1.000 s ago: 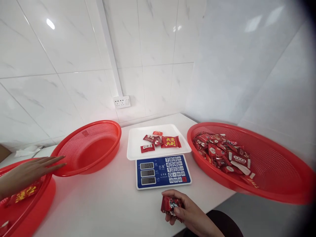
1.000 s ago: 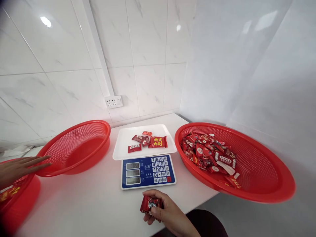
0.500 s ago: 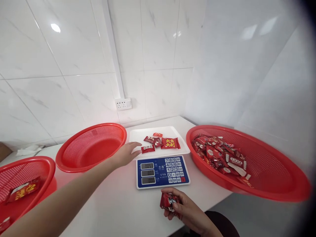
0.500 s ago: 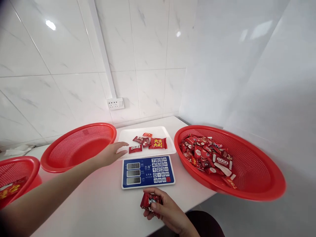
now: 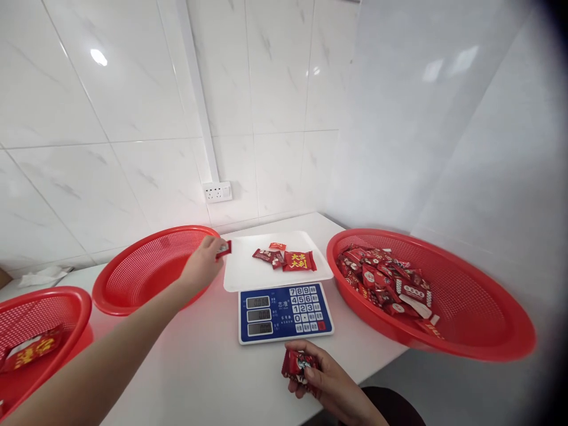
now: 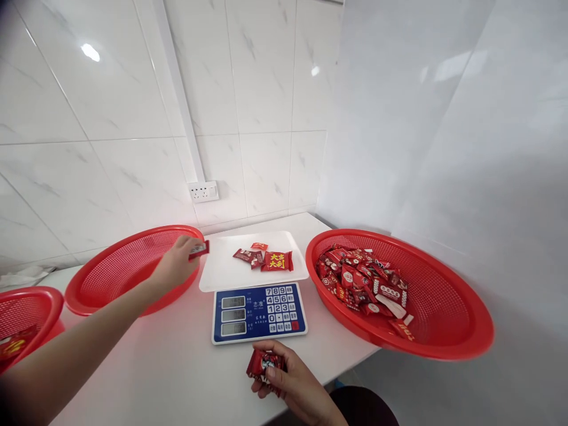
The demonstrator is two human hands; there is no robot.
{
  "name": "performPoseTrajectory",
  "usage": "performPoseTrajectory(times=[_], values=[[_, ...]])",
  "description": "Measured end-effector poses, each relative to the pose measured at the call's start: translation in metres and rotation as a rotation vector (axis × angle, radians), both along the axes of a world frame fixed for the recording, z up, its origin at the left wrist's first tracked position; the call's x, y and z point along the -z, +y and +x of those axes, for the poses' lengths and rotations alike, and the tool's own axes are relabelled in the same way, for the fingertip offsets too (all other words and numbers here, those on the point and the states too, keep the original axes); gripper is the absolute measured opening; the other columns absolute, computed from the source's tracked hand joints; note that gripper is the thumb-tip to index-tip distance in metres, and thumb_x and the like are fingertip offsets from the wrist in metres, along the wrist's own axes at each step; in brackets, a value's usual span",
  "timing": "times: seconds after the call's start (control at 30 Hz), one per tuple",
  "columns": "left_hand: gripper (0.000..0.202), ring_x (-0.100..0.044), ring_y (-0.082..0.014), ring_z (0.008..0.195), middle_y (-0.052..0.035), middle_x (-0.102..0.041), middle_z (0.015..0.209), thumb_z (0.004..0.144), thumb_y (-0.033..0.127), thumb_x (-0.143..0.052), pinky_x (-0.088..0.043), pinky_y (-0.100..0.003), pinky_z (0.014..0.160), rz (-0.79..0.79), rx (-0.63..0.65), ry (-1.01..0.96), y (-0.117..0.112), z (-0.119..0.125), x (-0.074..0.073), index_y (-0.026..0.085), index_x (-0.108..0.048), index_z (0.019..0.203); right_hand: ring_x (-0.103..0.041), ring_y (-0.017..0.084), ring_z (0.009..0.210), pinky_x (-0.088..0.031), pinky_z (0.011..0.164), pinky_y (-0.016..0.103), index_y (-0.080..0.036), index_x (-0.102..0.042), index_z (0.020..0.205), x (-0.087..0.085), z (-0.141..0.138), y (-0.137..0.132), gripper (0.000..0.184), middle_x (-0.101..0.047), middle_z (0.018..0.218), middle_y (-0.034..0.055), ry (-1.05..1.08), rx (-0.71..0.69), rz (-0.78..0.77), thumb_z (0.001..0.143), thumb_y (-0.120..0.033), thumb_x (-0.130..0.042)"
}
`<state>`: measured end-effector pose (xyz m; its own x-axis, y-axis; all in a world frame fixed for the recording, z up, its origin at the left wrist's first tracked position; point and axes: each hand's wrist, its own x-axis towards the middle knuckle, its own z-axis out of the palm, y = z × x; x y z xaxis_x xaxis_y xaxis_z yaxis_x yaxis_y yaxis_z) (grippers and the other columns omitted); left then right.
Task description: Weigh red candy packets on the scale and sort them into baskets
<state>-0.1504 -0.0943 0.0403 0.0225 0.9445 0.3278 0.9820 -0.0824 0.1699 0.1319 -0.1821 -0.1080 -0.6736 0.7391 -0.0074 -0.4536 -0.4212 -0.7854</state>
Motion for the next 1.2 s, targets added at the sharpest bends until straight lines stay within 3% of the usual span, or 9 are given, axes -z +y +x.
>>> performPoseTrajectory(times=[0.1, 0.2, 0.43, 0.57, 0.7, 0.83, 1.0, 1.1, 1.2], values=[[0.035, -0.048, -0.0332, 0.109, -0.0147, -0.049, 0.119, 0.077, 0.012, -0.039, -0.04, -0.048, 0.088, 0.058, -0.115, 0.162, -0.003, -0.022, -0.011, 0.016, -0.053, 0.108, -0.063, 0.016, 0.073, -0.043, 0.062, 0.025, -0.016, -0.057, 0.109, 0.0, -0.001, 0.001, 0.049, -0.065, 0.089, 0.0086, 0.002, -0.01, 0.001, 0.068, -0.036, -0.074], [0.03, -0.038, -0.0337, 0.121, -0.013, -0.05, 0.124, 0.081, 0.019, -0.042, -0.029, -0.051, 0.1, 0.021, -0.047, 0.217, 0.002, -0.02, -0.007, 0.016, -0.057, 0.107, -0.064, 0.017, 0.073, -0.043, 0.062, 0.025, -0.017, -0.057, 0.108, 0.002, -0.003, 0.003, 0.048, -0.065, 0.088, 0.008, -0.002, -0.022, 0.0, 0.067, -0.035, -0.075], [0.048, -0.025, -0.0189, 0.133, -0.0021, -0.041, 0.139, 0.085, 0.013, -0.035, -0.026, -0.033, 0.108, -0.148, 0.313, 0.206, 0.043, 0.052, 0.032, 0.02, -0.037, 0.132, -0.063, 0.017, 0.074, -0.043, 0.064, 0.026, -0.017, -0.057, 0.109, 0.001, -0.005, 0.002, 0.049, -0.064, 0.09, 0.0084, -0.023, 0.01, 0.003, 0.067, -0.036, -0.075], [0.051, -0.039, -0.0214, 0.125, -0.0059, -0.049, 0.131, 0.081, 0.013, -0.038, -0.036, -0.033, 0.1, -0.189, 0.349, 0.179, 0.061, 0.072, 0.039, 0.021, -0.038, 0.131, -0.063, 0.016, 0.074, -0.043, 0.063, 0.026, -0.017, -0.057, 0.109, 0.001, -0.003, -0.001, 0.049, -0.064, 0.091, 0.0091, -0.01, 0.061, 0.019, 0.068, -0.037, -0.074], [0.044, -0.057, -0.0196, 0.102, -0.0058, -0.056, 0.119, 0.081, 0.013, -0.036, -0.046, -0.03, 0.082, -0.176, 0.248, 0.159, 0.063, 0.064, 0.03, 0.024, -0.045, 0.122, -0.063, 0.016, 0.074, -0.043, 0.063, 0.025, -0.017, -0.057, 0.11, 0.004, -0.001, -0.002, 0.049, -0.065, 0.09, 0.009, 0.024, 0.092, 0.013, 0.068, -0.037, -0.073], [0.042, -0.06, -0.0238, 0.094, -0.0096, -0.053, 0.119, 0.082, 0.012, -0.03, -0.048, -0.034, 0.069, -0.133, 0.015, 0.183, 0.056, 0.028, 0.01, 0.022, -0.045, 0.12, -0.063, 0.016, 0.074, -0.043, 0.062, 0.025, -0.017, -0.057, 0.109, 0.005, 0.0, 0.0, 0.049, -0.064, 0.091, 0.0091, 0.036, 0.076, 0.006, 0.068, -0.038, -0.073], [0.039, -0.051, -0.0373, 0.106, -0.0208, -0.056, 0.109, 0.082, 0.016, -0.037, -0.039, -0.053, 0.083, -0.079, -0.202, 0.267, 0.045, -0.019, -0.015, 0.01, -0.045, 0.119, -0.063, 0.016, 0.073, -0.042, 0.062, 0.024, -0.017, -0.057, 0.109, 0.003, -0.001, 0.003, 0.049, -0.064, 0.09, 0.009, 0.032, 0.032, -0.001, 0.068, -0.038, -0.074], [0.042, -0.045, -0.035, 0.115, -0.0179, -0.053, 0.12, 0.083, 0.025, -0.042, -0.035, -0.052, 0.092, -0.094, -0.094, 0.282, 0.04, -0.009, -0.01, 0.013, -0.043, 0.123, -0.063, 0.016, 0.074, -0.043, 0.063, 0.025, -0.017, -0.056, 0.109, 0.003, -0.002, 0.005, 0.05, -0.065, 0.09, 0.0091, 0.022, 0.004, -0.001, 0.067, -0.037, -0.074], [0.041, -0.038, -0.0217, 0.124, -0.007, -0.046, 0.134, 0.086, 0.024, -0.039, -0.031, -0.036, 0.102, -0.126, 0.186, 0.278, 0.04, 0.03, 0.008, 0.021, -0.041, 0.128, -0.063, 0.016, 0.075, -0.043, 0.064, 0.026, -0.017, -0.055, 0.11, 0.004, -0.004, 0.007, 0.05, -0.065, 0.092, 0.0097, 0.013, -0.016, -0.003, 0.068, -0.037, -0.074]])
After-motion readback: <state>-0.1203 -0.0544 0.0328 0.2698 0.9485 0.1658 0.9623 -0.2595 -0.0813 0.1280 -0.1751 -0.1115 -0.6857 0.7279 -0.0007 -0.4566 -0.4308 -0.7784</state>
